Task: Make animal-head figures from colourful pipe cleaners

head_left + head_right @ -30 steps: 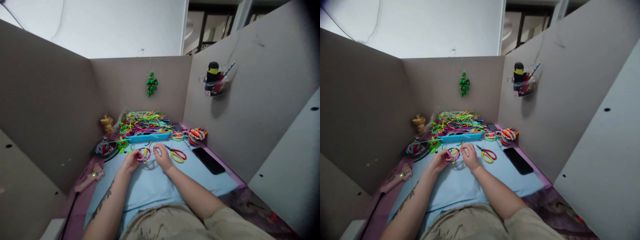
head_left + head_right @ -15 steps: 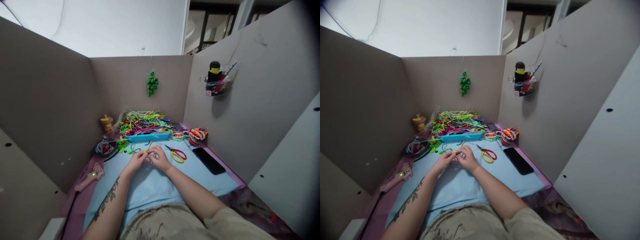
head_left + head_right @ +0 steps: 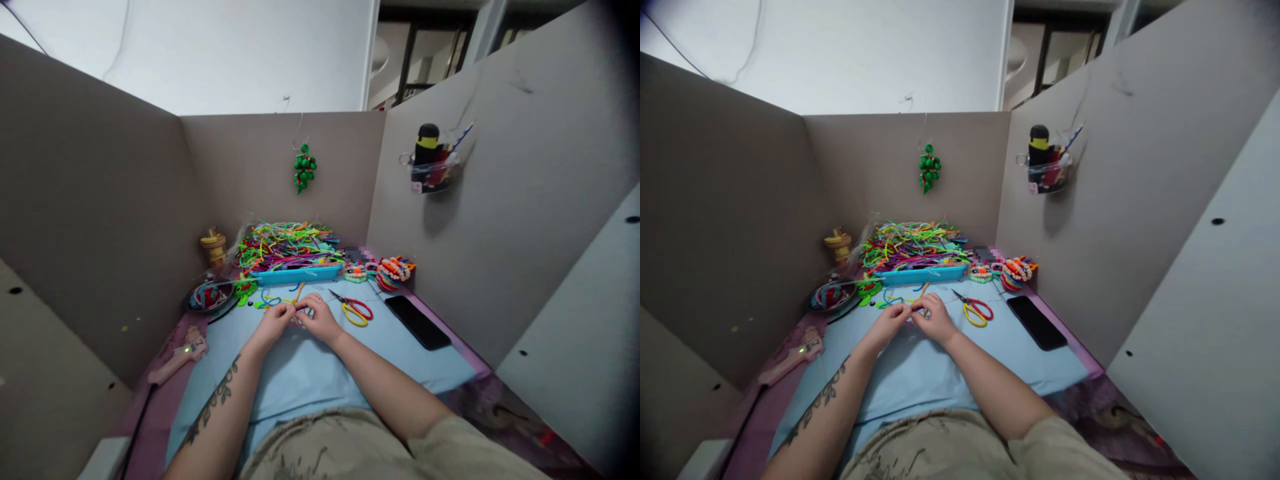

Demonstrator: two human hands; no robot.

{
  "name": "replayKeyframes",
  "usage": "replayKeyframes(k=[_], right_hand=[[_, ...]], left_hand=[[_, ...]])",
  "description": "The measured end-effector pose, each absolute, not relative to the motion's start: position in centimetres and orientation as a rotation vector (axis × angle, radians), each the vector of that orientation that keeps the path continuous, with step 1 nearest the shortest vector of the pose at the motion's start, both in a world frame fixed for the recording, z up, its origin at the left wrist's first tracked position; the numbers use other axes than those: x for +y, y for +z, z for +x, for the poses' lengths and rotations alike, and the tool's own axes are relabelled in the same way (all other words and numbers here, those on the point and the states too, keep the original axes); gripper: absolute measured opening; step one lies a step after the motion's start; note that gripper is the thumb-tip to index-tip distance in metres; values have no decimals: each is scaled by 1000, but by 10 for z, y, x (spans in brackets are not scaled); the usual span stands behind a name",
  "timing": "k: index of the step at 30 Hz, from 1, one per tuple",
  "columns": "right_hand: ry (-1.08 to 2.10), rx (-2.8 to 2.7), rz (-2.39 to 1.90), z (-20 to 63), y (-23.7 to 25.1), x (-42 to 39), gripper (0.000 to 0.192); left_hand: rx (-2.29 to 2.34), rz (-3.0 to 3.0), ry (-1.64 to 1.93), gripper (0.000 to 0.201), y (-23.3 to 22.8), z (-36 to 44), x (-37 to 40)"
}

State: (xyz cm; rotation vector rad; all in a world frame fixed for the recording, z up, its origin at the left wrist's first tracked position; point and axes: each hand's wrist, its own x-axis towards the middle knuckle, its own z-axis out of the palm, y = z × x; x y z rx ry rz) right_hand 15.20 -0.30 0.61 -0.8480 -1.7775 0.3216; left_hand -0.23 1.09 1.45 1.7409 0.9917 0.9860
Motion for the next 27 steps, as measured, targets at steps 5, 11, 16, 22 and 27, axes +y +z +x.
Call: replayKeyframes(k=[5,11,16,22,27], right_hand=[[270,-1786,-858,153,4,-1,8],[264,-1774,-880,153,3,1,1],[242,-1798,-898,153,2,2,1],[235,-1840,-990,154,-2,5,3],[234,-1857,-1073,154,-2,7,6]], left_hand=[[1042,1749,1022,33,14,-2,11],[1036,1732,1014,33,11,-1,13],[1085,1712,1056,34,10,-3,15],[1060,1765,1063,30,14,-3,12],[1092,1914,1030,28,12,-3,13]])
